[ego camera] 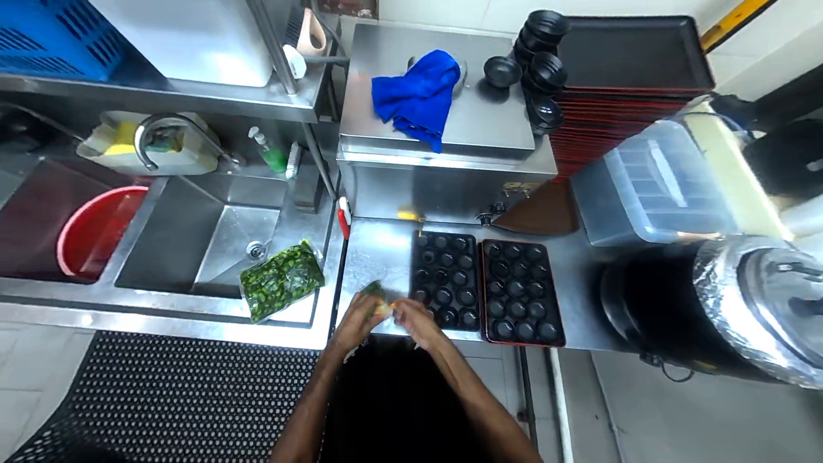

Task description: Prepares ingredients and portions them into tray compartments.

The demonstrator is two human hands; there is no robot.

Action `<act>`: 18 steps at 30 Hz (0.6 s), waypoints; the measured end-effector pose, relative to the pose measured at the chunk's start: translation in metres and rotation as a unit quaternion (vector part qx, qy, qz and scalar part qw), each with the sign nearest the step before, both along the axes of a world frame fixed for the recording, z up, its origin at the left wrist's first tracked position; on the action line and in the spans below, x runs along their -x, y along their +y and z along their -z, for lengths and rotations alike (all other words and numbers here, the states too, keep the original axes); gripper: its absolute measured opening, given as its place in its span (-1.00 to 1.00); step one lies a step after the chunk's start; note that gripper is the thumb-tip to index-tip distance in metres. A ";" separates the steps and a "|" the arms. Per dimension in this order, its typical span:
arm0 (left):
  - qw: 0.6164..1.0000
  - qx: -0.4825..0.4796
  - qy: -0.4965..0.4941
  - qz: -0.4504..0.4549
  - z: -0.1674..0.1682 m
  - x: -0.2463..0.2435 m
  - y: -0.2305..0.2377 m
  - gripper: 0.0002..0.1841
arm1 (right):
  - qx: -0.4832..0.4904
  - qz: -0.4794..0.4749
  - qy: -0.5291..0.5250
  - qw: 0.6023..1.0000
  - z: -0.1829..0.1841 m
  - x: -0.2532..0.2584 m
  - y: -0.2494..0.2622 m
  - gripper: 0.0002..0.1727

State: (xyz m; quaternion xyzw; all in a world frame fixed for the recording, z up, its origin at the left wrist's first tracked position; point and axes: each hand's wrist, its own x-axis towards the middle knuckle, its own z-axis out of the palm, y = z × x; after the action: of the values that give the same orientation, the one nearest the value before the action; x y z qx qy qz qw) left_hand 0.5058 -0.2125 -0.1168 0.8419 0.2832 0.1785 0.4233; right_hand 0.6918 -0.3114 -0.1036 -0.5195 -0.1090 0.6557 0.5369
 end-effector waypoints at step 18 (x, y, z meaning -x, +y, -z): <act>0.953 0.279 -0.089 -0.075 0.019 -0.020 0.011 -0.74 | -0.243 -0.236 -0.675 0.655 0.020 -0.011 -0.025 -0.75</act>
State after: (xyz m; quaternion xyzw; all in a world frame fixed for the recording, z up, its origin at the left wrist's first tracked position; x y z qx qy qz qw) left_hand 0.5256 -0.2013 -0.1360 0.6471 0.3453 0.1985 0.6501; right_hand 0.7028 -0.3368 -0.1236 -0.6267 -0.7161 0.1790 0.2496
